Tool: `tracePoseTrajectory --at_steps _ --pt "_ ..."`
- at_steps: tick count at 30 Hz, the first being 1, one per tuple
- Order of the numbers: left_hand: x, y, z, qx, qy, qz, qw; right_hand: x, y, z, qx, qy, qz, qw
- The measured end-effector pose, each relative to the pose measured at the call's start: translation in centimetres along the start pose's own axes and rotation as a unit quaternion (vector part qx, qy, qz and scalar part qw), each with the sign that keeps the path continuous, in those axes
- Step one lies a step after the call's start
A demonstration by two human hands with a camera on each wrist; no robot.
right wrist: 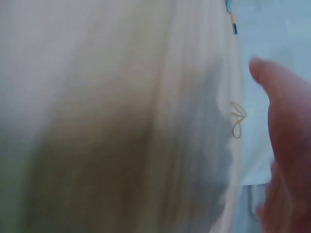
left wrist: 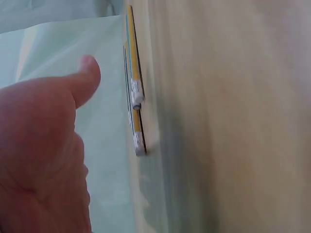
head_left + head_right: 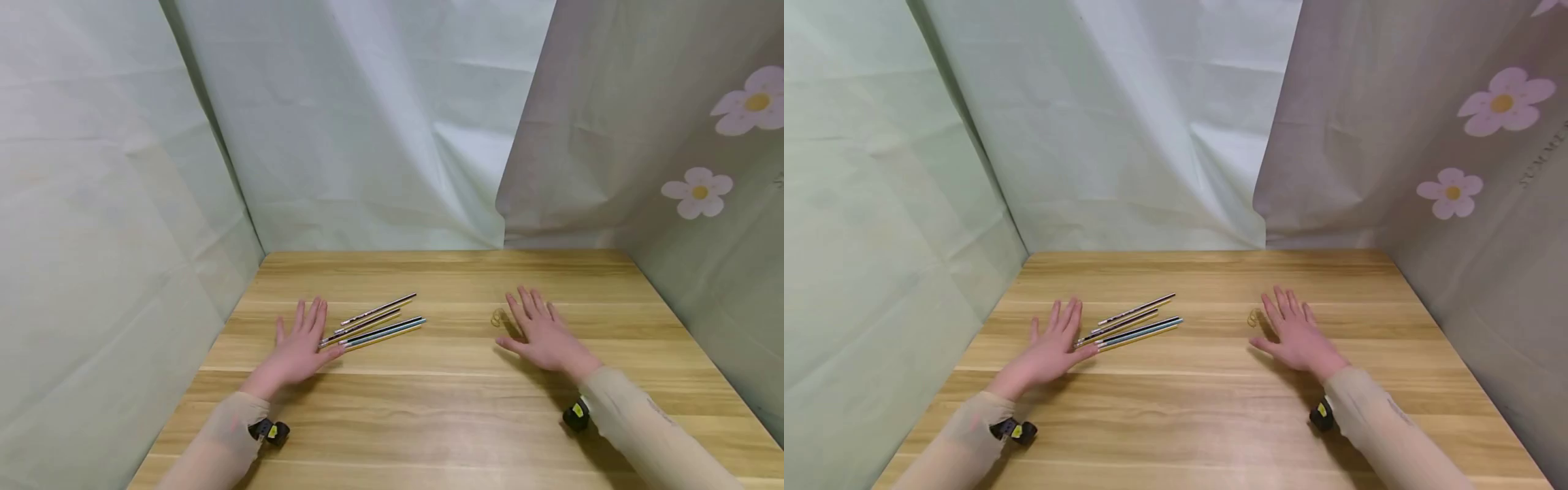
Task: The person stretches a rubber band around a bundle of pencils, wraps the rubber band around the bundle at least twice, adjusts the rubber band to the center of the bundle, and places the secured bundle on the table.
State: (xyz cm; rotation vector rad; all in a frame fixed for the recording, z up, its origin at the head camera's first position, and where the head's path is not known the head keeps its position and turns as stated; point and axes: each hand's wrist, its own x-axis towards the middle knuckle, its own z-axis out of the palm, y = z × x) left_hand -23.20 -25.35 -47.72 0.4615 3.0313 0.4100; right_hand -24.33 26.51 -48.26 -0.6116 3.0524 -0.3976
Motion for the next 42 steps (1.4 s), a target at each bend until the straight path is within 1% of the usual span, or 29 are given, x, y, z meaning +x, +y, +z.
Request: tracePoseTrajectory --at_steps 3,5,7,10,12,16,20,23,27,30,32,35,37,39,42 --pt "-0.7 -0.6 -0.1 -0.016 0.011 -0.007 0.9998 1.2 -0.6 0.0 0.017 -0.007 -0.059 0.9981" --pt "-1.2 -0.9 -0.2 -0.02 0.015 -0.012 0.9996 2.2 -1.1 0.1 0.013 -0.008 -0.085 0.9963" --pt "-1.8 -1.3 -0.2 -0.024 0.011 -0.015 0.9995 3.2 -1.9 0.1 0.009 -0.012 -0.102 0.9947" --pt "-2.5 -1.9 0.0 -0.032 -0.004 -0.02 0.9993 4.8 -3.1 0.2 0.002 -0.027 -0.123 0.9921" --pt "-2.8 -2.2 0.4 -0.032 -0.022 -0.028 0.9988 5.9 -3.9 0.2 -0.001 -0.044 -0.135 0.9899" --pt "-2.8 -2.7 1.6 -0.039 -0.052 -0.042 0.997 7.9 -5.2 0.9 -0.011 -0.068 -0.157 0.9851" --pt "-2.5 -2.6 2.4 -0.041 -0.068 -0.05 0.9955 9.8 -6.4 2.0 -0.015 -0.086 -0.16 0.9832" --pt "-2.5 -2.5 2.4 -0.038 -0.077 -0.056 0.9947 10.9 -7.4 2.4 -0.019 -0.104 -0.154 0.9824" --pt "-2.5 -2.3 2.2 -0.039 -0.08 -0.06 0.9942 12.0 -8.5 2.8 -0.028 -0.116 -0.144 0.9823" --pt "-2.4 -2.2 2.2 -0.043 -0.077 -0.062 0.9941 12.6 -9.1 3.1 -0.03 -0.116 -0.135 0.9836" --pt "-2.3 -2.3 2.5 -0.04 -0.074 -0.063 0.9944 12.8 -9.4 3.3 -0.03 -0.113 -0.131 0.9844" --pt "-2.4 -1.5 1.9 -0.045 -0.076 -0.065 0.9939 13.1 -9.8 3.7 -0.034 -0.11 -0.127 0.9852" --pt "-2.4 -1.3 2.0 -0.039 -0.073 -0.065 0.9944 13.2 -10.0 3.8 -0.037 -0.108 -0.125 0.9855" --pt "-2.5 -0.7 1.7 -0.039 -0.075 -0.067 0.9942 13.3 -10.2 3.9 -0.042 -0.108 -0.122 0.9857" --pt "-2.5 -0.3 1.6 -0.025 -0.081 -0.073 0.9937 13.5 -10.6 4.0 -0.048 -0.109 -0.118 0.9859"
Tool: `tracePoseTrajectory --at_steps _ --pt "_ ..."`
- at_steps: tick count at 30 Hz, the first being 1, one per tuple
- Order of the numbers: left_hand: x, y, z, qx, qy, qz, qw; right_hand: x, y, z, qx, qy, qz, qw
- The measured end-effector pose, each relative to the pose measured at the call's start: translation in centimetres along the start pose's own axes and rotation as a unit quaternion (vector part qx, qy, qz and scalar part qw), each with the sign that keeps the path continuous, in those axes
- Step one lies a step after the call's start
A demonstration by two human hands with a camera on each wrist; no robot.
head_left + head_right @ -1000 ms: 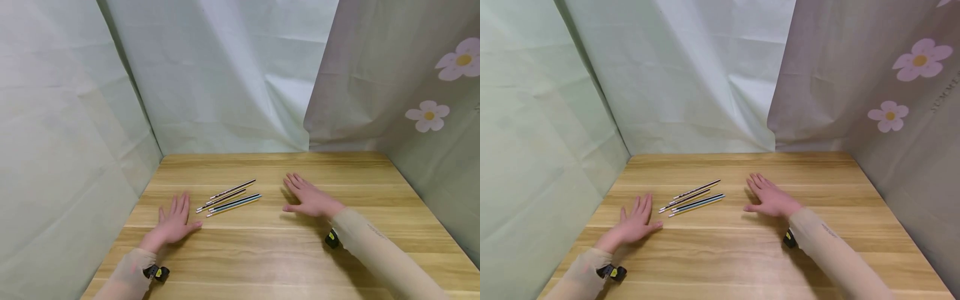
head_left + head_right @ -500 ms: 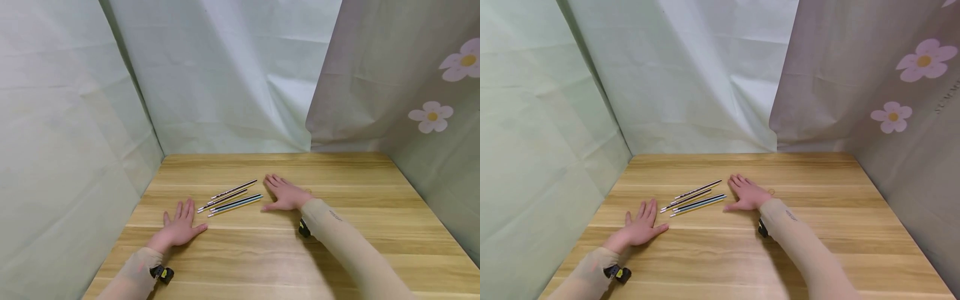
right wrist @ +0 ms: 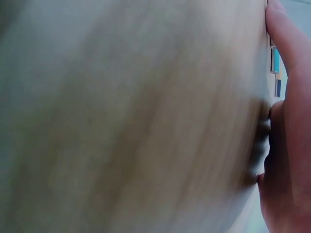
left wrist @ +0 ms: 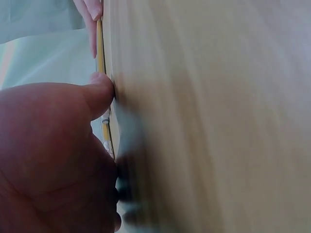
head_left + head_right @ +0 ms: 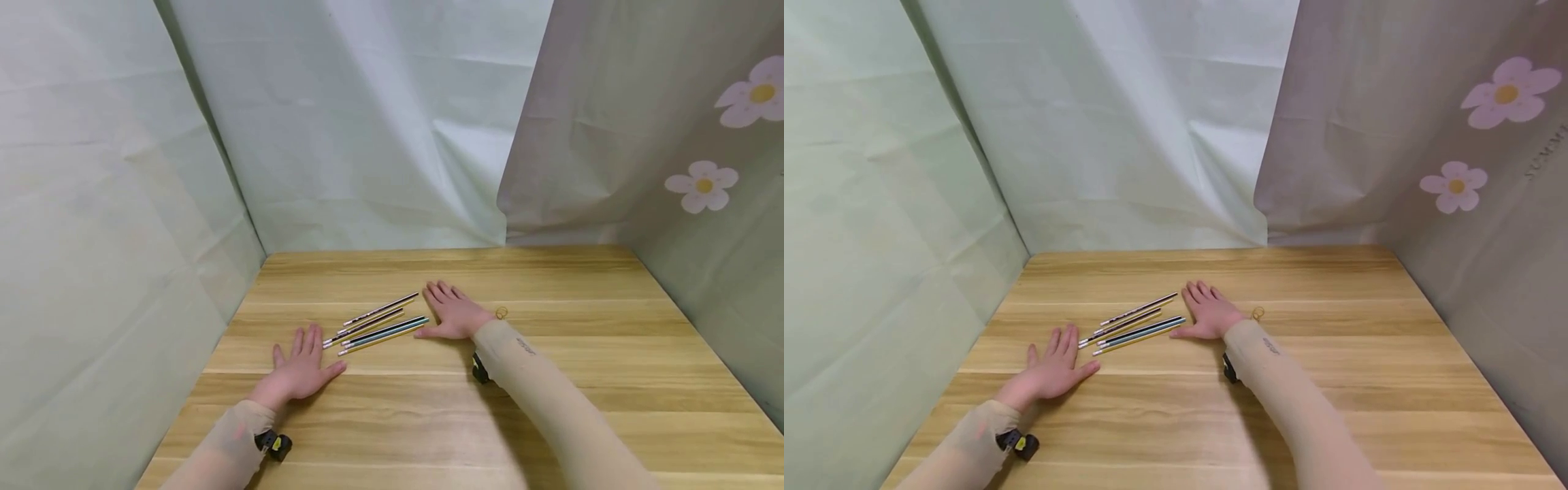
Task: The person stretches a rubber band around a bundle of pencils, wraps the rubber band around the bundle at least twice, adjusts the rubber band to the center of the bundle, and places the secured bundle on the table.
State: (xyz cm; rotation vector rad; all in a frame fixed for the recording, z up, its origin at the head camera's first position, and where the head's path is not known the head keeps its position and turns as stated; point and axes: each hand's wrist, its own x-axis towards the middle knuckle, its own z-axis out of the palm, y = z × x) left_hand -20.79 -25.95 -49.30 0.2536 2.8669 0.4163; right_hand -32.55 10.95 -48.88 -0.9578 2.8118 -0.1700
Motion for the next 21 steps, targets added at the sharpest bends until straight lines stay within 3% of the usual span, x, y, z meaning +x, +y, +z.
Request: tracePoseTrajectory --at_steps 4,21 --pt "0.0 0.9 -0.5 0.009 -0.012 -0.012 0.9998 0.2 -0.4 -0.2 -0.006 -0.006 0.004 1.0" --pt "2.3 2.4 0.9 0.025 -0.012 -0.039 0.9989 1.0 -1.6 -0.1 -0.019 -0.015 -0.005 0.9997"
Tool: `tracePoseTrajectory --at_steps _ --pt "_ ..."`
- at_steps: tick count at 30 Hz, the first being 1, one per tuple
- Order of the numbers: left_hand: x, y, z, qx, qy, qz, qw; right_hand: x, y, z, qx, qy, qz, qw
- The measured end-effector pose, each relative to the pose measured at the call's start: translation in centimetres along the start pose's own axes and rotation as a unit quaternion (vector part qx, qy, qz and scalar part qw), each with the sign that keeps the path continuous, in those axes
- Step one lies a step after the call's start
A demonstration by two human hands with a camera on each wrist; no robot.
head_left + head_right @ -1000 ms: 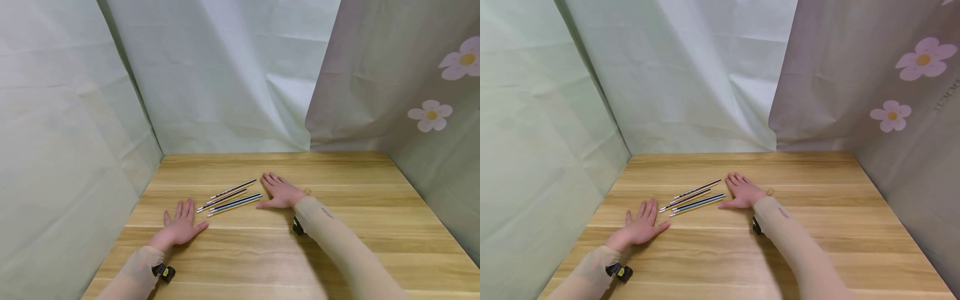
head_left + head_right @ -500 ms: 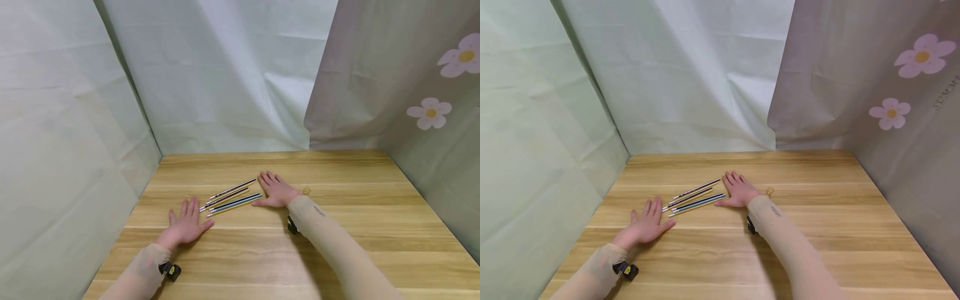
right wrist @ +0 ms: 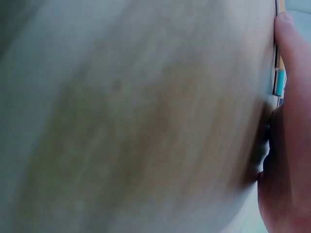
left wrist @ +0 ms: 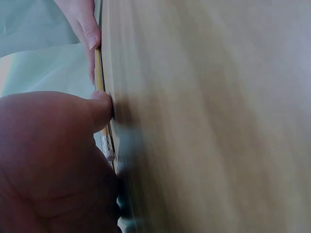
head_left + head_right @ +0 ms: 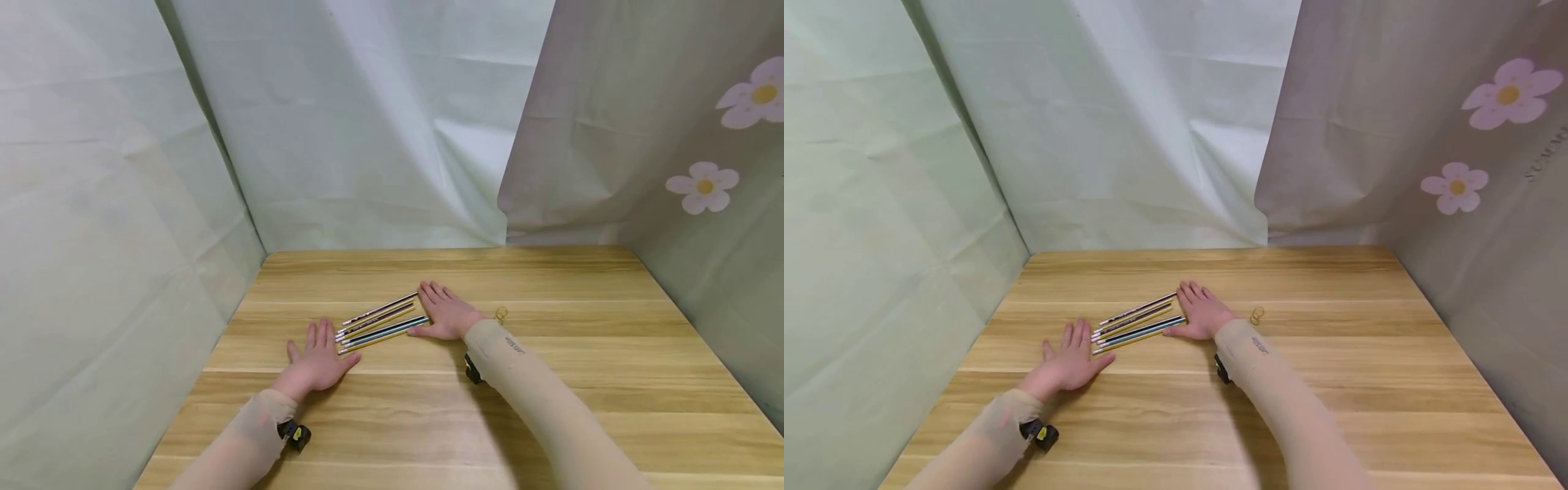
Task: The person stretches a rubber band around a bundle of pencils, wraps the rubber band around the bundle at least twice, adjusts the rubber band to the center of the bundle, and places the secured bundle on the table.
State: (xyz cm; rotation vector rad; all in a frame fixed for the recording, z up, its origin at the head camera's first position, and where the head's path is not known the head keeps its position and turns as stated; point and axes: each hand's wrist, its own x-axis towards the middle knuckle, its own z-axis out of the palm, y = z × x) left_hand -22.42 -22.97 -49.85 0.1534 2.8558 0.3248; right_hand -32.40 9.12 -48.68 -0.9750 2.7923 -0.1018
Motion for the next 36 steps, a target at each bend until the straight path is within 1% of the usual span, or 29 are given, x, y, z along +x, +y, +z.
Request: tracePoseTrajectory --at_steps 3,6,12,16,21,24,28,31,34,36 --pt "0.6 0.0 0.5 -0.002 0.004 -0.005 1.0 0.1 -0.3 0.1 0.002 -0.001 -0.004 1.0" --pt "1.1 0.0 0.9 -0.004 0.001 -0.015 0.9999 0.5 -0.5 0.5 0.001 -0.002 -0.006 1.0" --pt "1.8 0.2 1.2 -0.011 -0.011 -0.034 0.9993 0.8 -0.9 0.7 -0.003 -0.012 0.008 0.9999" --pt "1.9 0.7 1.1 -0.007 -0.01 -0.043 0.999 0.9 -0.9 0.9 -0.003 -0.009 0.014 0.9999" --pt "1.7 1.4 0.7 -0.011 -0.004 -0.056 0.9984 1.6 -0.3 2.0 -0.004 -0.004 0.017 0.9998" --pt "1.8 1.8 0.5 -0.017 -0.011 -0.063 0.9978 1.8 0.0 2.3 0.007 0.001 0.016 0.9999" --pt "1.7 2.2 0.1 -0.02 -0.018 -0.069 0.9973 1.8 0.0 2.4 0.008 0.003 0.018 0.9998" --pt "1.9 2.3 0.0 -0.015 -0.022 -0.072 0.9971 1.6 -0.1 2.2 0.004 -0.002 0.021 0.9998" --pt "2.2 2.0 0.3 -0.01 -0.022 -0.072 0.9971 1.3 -0.4 1.8 -0.001 -0.013 0.024 0.9996" --pt "2.4 1.8 0.5 -0.01 -0.016 -0.068 0.9975 1.0 -0.7 1.5 0.001 -0.012 0.022 0.9997"
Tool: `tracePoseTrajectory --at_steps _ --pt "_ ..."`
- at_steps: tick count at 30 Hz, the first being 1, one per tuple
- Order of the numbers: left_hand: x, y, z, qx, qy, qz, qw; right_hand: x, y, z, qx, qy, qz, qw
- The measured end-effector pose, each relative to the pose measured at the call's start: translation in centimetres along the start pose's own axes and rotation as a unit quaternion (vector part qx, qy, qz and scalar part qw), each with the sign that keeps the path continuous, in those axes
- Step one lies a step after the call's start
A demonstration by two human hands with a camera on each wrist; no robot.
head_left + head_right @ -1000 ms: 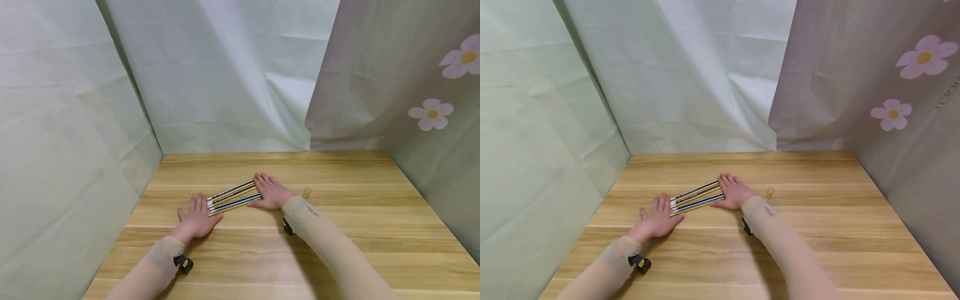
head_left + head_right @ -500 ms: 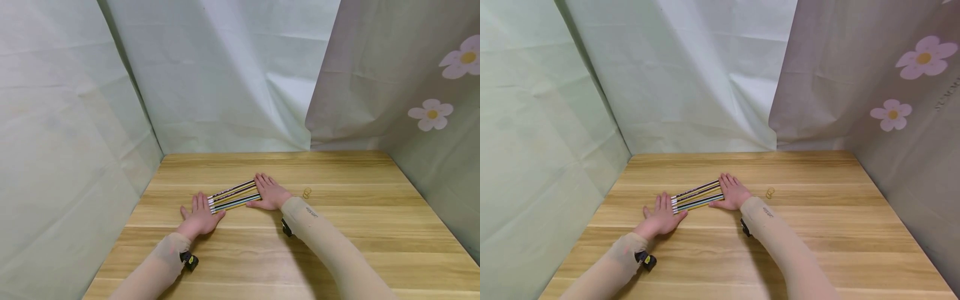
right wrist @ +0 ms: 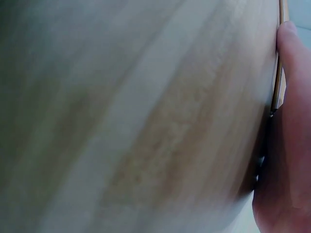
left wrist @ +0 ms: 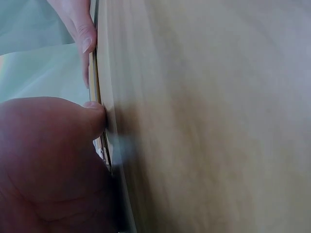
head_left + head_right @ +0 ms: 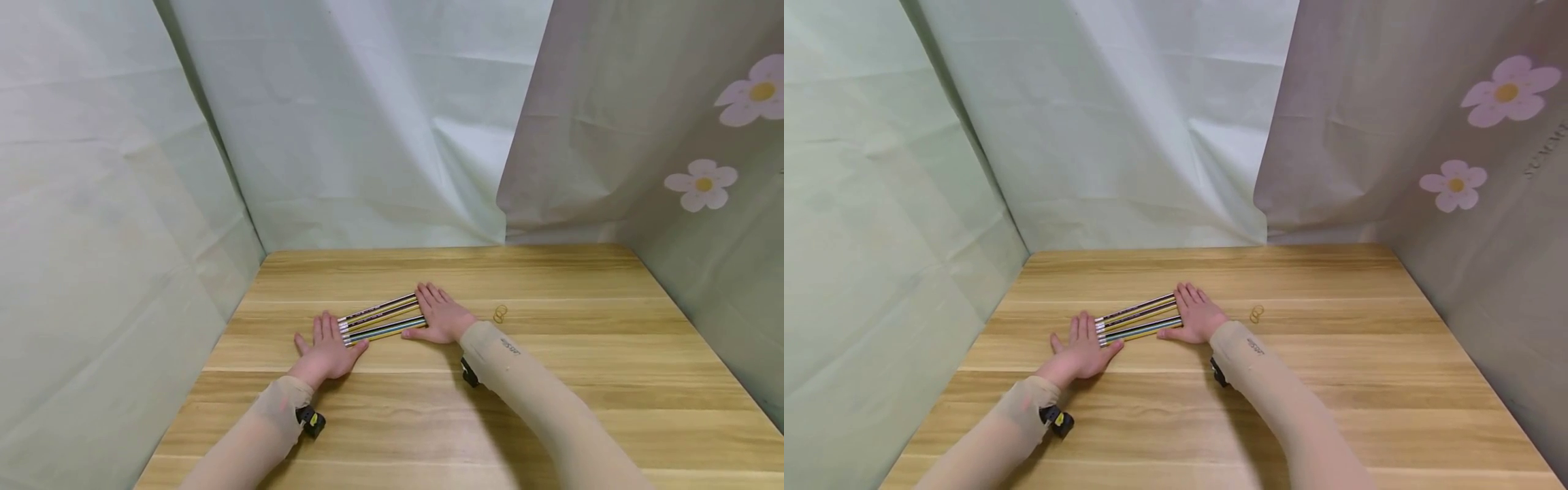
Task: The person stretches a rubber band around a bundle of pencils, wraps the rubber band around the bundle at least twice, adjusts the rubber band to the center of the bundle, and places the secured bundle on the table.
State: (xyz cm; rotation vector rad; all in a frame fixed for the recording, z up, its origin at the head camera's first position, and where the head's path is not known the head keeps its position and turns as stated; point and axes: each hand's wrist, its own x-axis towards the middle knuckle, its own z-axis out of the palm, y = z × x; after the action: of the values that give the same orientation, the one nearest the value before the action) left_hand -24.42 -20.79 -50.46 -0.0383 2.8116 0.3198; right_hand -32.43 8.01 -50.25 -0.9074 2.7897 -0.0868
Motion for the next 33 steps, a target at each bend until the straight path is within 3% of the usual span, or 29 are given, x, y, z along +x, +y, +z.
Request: tracePoseTrajectory --at_steps 4,12,20,25,33 --pt "-0.1 -0.3 -0.1 -0.005 0.005 0.009 0.9999 -0.7 -0.3 -0.6 -0.001 0.001 -0.004 1.0" --pt "-1.2 -0.7 -1.7 -0.003 0.022 0.046 0.9987 -1.2 0.0 -1.9 0.005 0.012 -0.016 0.9998" --pt "-0.2 1.2 -4.1 -0.001 0.084 0.136 0.9872 0.3 -0.2 -4.3 -0.006 0.028 -0.091 0.9954" --pt "0.7 2.8 -4.9 0.012 0.068 0.172 0.9826 1.1 -2.3 -5.0 -0.057 0.018 -0.083 0.9947" --pt "2.1 3.6 -5.2 0.036 0.056 0.177 0.982 2.2 -4.0 -5.4 -0.065 0.015 -0.077 0.9948"
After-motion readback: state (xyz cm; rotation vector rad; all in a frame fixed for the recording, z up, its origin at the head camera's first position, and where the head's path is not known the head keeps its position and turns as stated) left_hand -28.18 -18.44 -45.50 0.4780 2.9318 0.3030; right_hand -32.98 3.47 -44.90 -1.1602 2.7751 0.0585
